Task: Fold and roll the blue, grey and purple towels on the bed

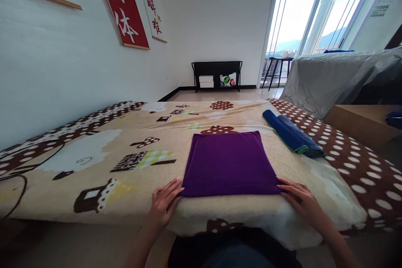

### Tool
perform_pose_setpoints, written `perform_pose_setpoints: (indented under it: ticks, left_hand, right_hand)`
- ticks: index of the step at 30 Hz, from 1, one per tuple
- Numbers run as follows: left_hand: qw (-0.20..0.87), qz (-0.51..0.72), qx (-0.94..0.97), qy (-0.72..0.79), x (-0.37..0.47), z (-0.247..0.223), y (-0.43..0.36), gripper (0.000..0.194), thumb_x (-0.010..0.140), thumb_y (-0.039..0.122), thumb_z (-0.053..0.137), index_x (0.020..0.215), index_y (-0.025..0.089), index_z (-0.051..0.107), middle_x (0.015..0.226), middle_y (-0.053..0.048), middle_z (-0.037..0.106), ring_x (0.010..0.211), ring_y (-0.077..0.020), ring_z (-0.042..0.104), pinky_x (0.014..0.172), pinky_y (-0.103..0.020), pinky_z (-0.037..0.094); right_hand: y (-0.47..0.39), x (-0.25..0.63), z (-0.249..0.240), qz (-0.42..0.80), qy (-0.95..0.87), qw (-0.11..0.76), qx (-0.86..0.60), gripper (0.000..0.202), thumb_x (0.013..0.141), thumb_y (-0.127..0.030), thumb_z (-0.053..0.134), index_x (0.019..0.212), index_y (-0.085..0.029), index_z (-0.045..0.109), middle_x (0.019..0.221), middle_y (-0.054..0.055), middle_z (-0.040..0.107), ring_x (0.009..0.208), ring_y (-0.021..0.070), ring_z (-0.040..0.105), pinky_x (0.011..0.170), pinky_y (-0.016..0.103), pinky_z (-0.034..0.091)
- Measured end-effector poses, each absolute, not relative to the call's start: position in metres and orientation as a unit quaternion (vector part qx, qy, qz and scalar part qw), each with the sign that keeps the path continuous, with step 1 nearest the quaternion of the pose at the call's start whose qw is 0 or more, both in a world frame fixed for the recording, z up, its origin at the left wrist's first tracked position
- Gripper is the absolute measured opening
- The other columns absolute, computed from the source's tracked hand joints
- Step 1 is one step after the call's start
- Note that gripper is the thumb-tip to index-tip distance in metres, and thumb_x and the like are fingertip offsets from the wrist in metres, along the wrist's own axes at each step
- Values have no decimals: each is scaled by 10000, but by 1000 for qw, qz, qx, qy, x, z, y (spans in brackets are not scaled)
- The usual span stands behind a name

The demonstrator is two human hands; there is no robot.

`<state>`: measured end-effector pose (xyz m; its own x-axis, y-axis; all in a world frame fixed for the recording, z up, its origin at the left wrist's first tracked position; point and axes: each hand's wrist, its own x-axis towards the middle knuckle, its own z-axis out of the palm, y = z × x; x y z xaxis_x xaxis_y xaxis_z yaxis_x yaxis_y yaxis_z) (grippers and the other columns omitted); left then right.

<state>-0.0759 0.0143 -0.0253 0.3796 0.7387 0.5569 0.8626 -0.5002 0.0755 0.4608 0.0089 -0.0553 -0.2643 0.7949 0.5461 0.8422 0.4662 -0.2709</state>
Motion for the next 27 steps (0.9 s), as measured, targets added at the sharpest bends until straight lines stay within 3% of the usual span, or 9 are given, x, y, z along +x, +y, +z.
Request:
perform_pose_setpoints:
  ticks: [5, 10, 20, 25, 27]
  left_hand:
    - [123, -300, -813, -484, -74, -19, 14, 253, 994, 238, 489, 1099, 332, 699, 1282, -7, 692, 1280, -219, 575, 1022, -404, 365]
    - [134, -328, -815, -458, -76, -3, 3, 255, 965, 176, 532, 1106, 330, 678, 1210, -12, 699, 1255, -220, 581, 1012, -397, 362]
    - [28, -291, -820, -492, -69, 10, -4, 167, 978, 214, 454, 984, 242, 618, 1406, -55, 547, 1364, -228, 437, 1081, -399, 369]
    - [77, -282, -764, -576, -43, 7, 20, 198, 929, 203, 446, 810, 204, 604, 1381, -93, 571, 1306, -300, 473, 1000, -481, 368]
    - [136, -298, -714, -619, -26, 6, 26, 137, 890, 175, 494, 836, 195, 618, 1361, -123, 583, 1290, -332, 486, 1000, -517, 336]
  right_hand:
    - [13, 464, -56, -47, -780, 367, -505, 258, 965, -446, 554, 1061, -311, 752, 1235, 20, 693, 1109, 231, 669, 931, 422, 538]
    - [1, 469, -50, -43, -769, 396, -501, 225, 959, -390, 565, 1066, -320, 750, 1253, 23, 674, 1121, 227, 640, 955, 416, 522]
    - [-11, 475, -39, 56, -786, 330, -519, 248, 967, -408, 516, 1003, -268, 718, 1468, 55, 499, 1312, 266, 489, 1038, 428, 466]
    - [8, 449, -38, -48, -755, 301, -580, 326, 975, -396, 427, 850, -220, 671, 1429, 69, 538, 1245, 304, 515, 998, 506, 416]
    - [14, 430, -38, -134, -709, 308, -620, 276, 947, -365, 457, 898, -198, 671, 1415, 115, 542, 1252, 343, 498, 992, 549, 381]
